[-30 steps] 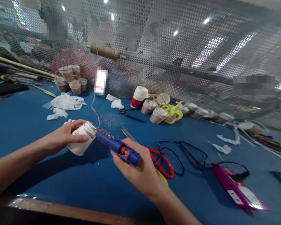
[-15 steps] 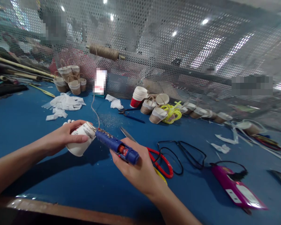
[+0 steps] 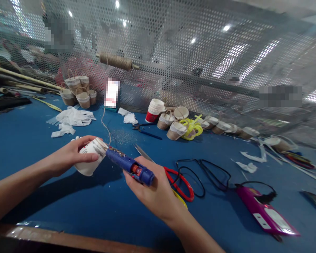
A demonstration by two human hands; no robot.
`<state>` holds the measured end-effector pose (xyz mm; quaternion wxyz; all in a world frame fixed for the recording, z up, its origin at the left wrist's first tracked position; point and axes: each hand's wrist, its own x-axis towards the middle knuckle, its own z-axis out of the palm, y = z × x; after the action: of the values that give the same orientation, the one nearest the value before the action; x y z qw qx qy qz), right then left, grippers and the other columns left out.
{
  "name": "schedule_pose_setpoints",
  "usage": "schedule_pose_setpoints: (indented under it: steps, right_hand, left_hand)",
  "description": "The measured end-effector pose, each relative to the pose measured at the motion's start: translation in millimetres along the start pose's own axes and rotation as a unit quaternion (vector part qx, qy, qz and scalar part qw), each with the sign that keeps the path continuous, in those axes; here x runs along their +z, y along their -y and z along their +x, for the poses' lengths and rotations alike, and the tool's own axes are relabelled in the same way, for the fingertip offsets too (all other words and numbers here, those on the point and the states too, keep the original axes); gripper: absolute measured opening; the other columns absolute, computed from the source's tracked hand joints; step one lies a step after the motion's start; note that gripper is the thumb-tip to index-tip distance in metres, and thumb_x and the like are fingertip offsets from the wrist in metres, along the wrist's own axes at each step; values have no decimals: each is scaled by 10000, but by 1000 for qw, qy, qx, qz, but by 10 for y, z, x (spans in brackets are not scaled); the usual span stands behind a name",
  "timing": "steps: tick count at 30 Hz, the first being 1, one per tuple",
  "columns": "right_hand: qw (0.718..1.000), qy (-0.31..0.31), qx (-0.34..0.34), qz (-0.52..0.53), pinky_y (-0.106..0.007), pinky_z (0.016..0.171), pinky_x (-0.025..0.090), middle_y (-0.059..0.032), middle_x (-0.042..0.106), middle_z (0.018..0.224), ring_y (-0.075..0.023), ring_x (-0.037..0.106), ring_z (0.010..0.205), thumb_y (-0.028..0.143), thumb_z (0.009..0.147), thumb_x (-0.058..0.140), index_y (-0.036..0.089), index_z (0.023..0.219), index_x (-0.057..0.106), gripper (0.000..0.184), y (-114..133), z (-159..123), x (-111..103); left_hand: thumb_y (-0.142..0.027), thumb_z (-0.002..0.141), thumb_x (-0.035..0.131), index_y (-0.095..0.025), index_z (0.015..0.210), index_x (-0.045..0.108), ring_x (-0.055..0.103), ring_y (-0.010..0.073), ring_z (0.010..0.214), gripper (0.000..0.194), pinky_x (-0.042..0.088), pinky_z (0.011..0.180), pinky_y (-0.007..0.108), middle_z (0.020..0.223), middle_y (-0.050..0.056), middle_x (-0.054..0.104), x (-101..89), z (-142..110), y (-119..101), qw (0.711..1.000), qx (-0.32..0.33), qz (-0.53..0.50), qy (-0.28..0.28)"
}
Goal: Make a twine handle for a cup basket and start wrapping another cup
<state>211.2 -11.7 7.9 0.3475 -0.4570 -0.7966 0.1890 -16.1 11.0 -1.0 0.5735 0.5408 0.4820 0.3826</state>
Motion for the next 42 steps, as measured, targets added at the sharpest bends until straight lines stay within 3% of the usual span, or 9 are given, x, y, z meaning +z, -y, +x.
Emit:
schedule_pose_setpoints:
  steps: [28, 42]
  right_hand:
    - [1000, 11, 1, 8, -179, 464, 406, 54, 471, 567, -73, 447, 490, 234, 766, 578, 189, 679, 521, 113, 53, 42, -49]
    - [1000, 11, 5, -1, -190, 462, 412, 43, 512, 567, -84, 472, 485, 236, 755, 584, 191, 689, 542, 90, 58, 40, -57]
  left_hand:
    - [-327, 601, 720, -159, 1064, 509, 581, 189, 795, 535, 443, 673, 290, 925, 66, 624, -13, 6, 4, 999, -13, -31, 1]
    - [-372, 605, 699, -159, 1107, 460, 565, 180, 756, 595, 443, 658, 290, 886, 48, 594, -17, 15, 28, 994, 44, 100, -23]
